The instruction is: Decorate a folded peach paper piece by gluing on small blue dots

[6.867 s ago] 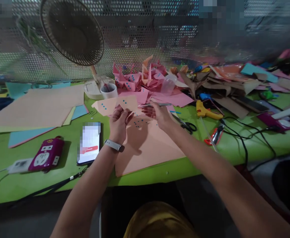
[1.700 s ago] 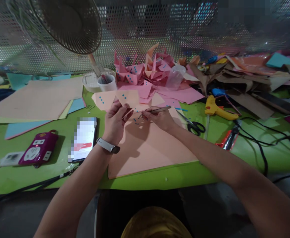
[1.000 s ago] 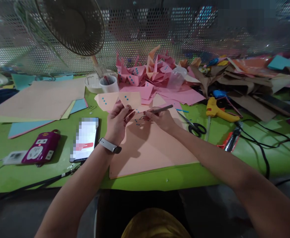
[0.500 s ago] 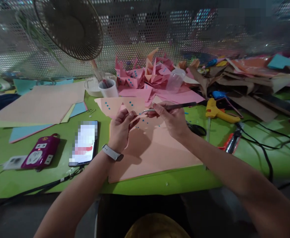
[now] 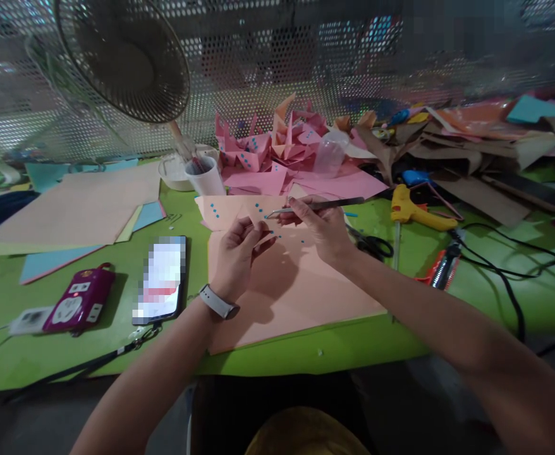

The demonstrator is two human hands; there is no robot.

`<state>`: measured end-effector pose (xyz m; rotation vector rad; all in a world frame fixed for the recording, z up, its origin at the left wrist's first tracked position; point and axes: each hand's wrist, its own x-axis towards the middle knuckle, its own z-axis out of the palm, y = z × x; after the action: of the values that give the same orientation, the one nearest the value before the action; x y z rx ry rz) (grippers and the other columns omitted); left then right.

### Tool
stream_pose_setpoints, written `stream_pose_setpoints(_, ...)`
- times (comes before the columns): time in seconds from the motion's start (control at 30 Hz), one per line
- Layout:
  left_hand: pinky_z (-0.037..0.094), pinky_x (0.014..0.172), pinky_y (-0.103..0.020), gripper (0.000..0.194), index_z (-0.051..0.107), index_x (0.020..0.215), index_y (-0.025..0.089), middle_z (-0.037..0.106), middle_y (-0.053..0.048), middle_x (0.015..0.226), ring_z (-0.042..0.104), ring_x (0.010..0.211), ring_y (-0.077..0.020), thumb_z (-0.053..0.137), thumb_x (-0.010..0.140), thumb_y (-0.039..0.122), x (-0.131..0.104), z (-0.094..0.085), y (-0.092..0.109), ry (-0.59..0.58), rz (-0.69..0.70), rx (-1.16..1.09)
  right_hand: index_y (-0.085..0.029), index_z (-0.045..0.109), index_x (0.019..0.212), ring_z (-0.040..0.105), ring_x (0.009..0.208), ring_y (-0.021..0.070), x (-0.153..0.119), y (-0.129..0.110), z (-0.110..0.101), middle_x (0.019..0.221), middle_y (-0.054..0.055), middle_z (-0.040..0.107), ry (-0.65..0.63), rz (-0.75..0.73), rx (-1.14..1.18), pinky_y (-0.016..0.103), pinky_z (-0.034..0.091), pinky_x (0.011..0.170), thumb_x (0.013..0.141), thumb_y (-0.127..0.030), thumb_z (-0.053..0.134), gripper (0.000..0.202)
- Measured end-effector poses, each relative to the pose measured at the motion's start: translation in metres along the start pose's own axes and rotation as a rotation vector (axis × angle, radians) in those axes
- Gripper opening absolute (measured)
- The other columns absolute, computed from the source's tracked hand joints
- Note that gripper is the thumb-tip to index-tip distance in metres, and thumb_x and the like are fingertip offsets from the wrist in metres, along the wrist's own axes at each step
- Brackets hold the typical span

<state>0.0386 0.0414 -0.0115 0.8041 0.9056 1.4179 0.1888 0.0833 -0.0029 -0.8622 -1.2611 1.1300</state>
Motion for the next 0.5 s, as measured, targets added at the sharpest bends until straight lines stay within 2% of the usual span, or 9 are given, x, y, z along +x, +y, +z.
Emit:
stream_pose_setpoints(0.17, 0.056, 0.083, -0.029, 0.022, 0.066, 0.091, 0.022, 0.067, 0.001, 0.087, 0.066, 0.082, -0.0119, 0.077, 0.073, 0.029, -0.0001, -0.0010, -0.0026, -0.018, -0.006, 0.000, -0.019, 0.066, 0.078, 0.070, 0.064, 0.0166, 0.0003, 0.0003, 0.0004, 0.070, 0.003, 0.073, 0.005, -0.004, 0.009, 0.033, 0.058, 0.071, 0.077, -0.050, 0.070, 0.031)
stream_pose_setpoints(0.33, 0.055, 0.083, -0.029, 0.022, 0.067, 0.086, 0.019, 0.067, -0.001, 0.090, 0.066, 0.085, -0.0128, 0.078, 0.071, 0.031, -0.0007, -0.0009, -0.0036, -0.034, -0.015, -0.004, -0.018, 0.068, 0.079, 0.070, 0.065, 0.0153, -0.0012, 0.0024, -0.0003, 0.072, 0.003, 0.074, -0.015, -0.023, 0.053, 0.030, 0.057, 0.071, 0.079, -0.044, 0.070, 0.026)
stream_pose_setpoints(0.5, 0.055, 0.083, -0.031, 0.024, 0.066, 0.084, 0.018, 0.065, 0.001, 0.087, 0.065, 0.083, -0.0124, 0.080, 0.069, 0.030, -0.0014, -0.0004, -0.0035, -0.009, -0.012, -0.036, -0.018, 0.068, 0.078, 0.069, 0.065, 0.0148, -0.0026, 0.0011, 0.0000, 0.071, 0.002, 0.073, -0.001, -0.009, 0.076, 0.030, 0.056, 0.071, 0.078, -0.046, 0.071, 0.028)
